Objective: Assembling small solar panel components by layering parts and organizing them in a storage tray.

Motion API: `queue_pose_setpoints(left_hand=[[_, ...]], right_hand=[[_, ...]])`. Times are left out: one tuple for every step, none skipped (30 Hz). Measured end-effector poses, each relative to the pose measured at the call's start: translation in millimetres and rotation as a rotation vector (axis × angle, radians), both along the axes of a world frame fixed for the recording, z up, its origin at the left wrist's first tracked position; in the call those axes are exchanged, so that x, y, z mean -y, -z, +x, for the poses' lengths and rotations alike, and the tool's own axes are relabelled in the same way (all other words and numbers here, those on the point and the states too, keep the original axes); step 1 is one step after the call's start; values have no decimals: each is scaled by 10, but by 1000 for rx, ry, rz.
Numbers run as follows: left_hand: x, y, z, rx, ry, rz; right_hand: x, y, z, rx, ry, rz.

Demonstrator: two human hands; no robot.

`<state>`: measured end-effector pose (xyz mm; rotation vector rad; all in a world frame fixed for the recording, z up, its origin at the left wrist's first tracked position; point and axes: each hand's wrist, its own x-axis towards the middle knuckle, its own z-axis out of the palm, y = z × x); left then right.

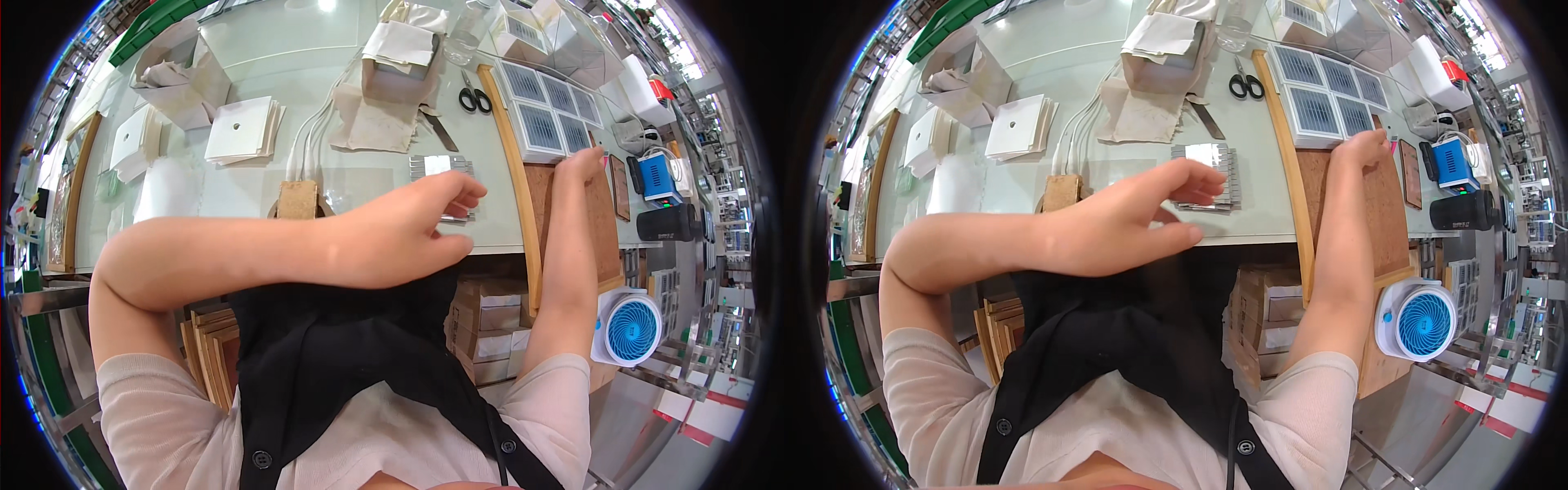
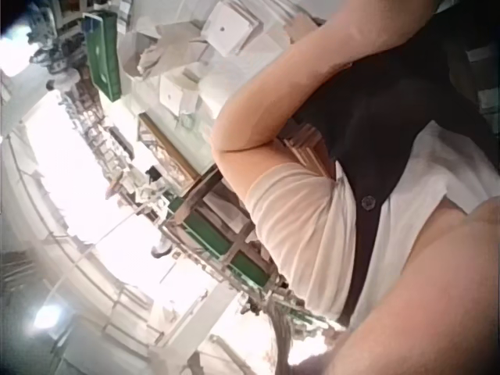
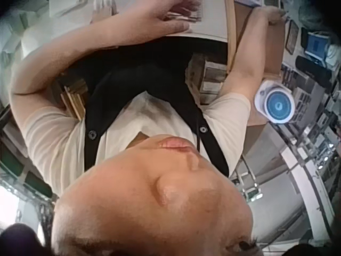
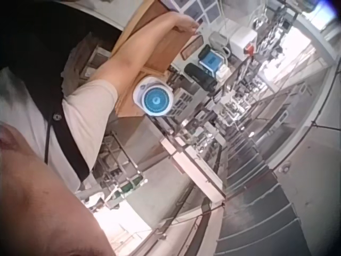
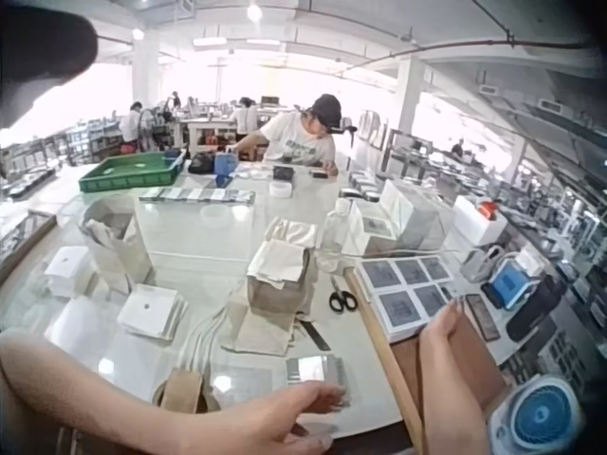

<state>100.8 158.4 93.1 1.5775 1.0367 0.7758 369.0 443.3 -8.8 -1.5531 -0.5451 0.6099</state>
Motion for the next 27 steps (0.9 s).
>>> queue_pose_setpoints(left_hand=[[85, -17, -69, 2, 18, -20], [167, -72, -147, 6, 17, -19], [256, -152, -220, -14, 29, -48], [342, -184, -294, -33, 41, -78], [437, -165, -377, 77, 38, -133], [531, -156, -464, 78, 36, -137], [628, -146, -550, 146, 14, -195], [707, -112, -617, 222, 2, -251], [797, -45, -641, 326, -63, -268], [868, -4, -662, 329, -61, -270], [930, 37, -693, 421, -110, -333], [983, 85, -719, 512, -160, -396], [1025, 158, -738, 563, -176, -395], [1075, 201, -742, 568, -178, -397], [1122, 234, -744, 630, -219, -391], [1148, 266, -748, 691, -262, -384], [1154, 295, -736, 697, -264, -385], [1156, 319, -712, 725, -252, -371], [1156, 331, -688, 753, -241, -356], [1130, 330, -673, 754, -240, -355], [1108, 333, -663, 728, -186, -348], [1092, 330, -651, 701, -132, -339], [1095, 320, -639, 692, -121, -347], [1105, 314, -648, 693, -124, -347], [1114, 309, -662, 644, -99, -316], [1117, 302, -680, 596, -71, -283], [1139, 298, -702, 600, -72, -300]], right_hand=[[-4, 23, 23, 1, -4, -1], [3, 41, 63, -30, -9, 75], [22, 53, 79, -64, -17, 148], [47, 53, 100, -64, -21, 145], [98, 26, 113, -150, -71, 183], [117, 16, 120, -238, -121, 218], [99, 65, 128, -225, -127, 232], [81, 116, 151, -213, -121, 232], [41, 172, 129, -215, -88, 287], [0, 208, 124, -217, -54, 343], [-6, 197, 86, -213, -53, 341], [-12, 186, 52, -190, -46, 330], [-11, 173, 24, -166, -38, 318], [16, 149, -34, -162, -41, 315], [56, 120, -95, -198, -37, 318], [76, 107, -136, -235, -34, 320], [70, 105, -140, -230, -37, 318], [56, 111, -135, -236, -41, 361], [41, 120, -123, -244, -46, 403], [-9, 170, -36, -243, -46, 404], [-52, 225, 73, -227, -116, 424], [-107, 271, 175, -211, -185, 444], [-107, 247, 171, -211, -189, 442], [-93, 217, 185, -263, -124, 409], [-64, 191, 210, -314, -56, 376], [-64, 163, 316, -311, -55, 378], [-55, 130, 441, -215, -98, 359]])
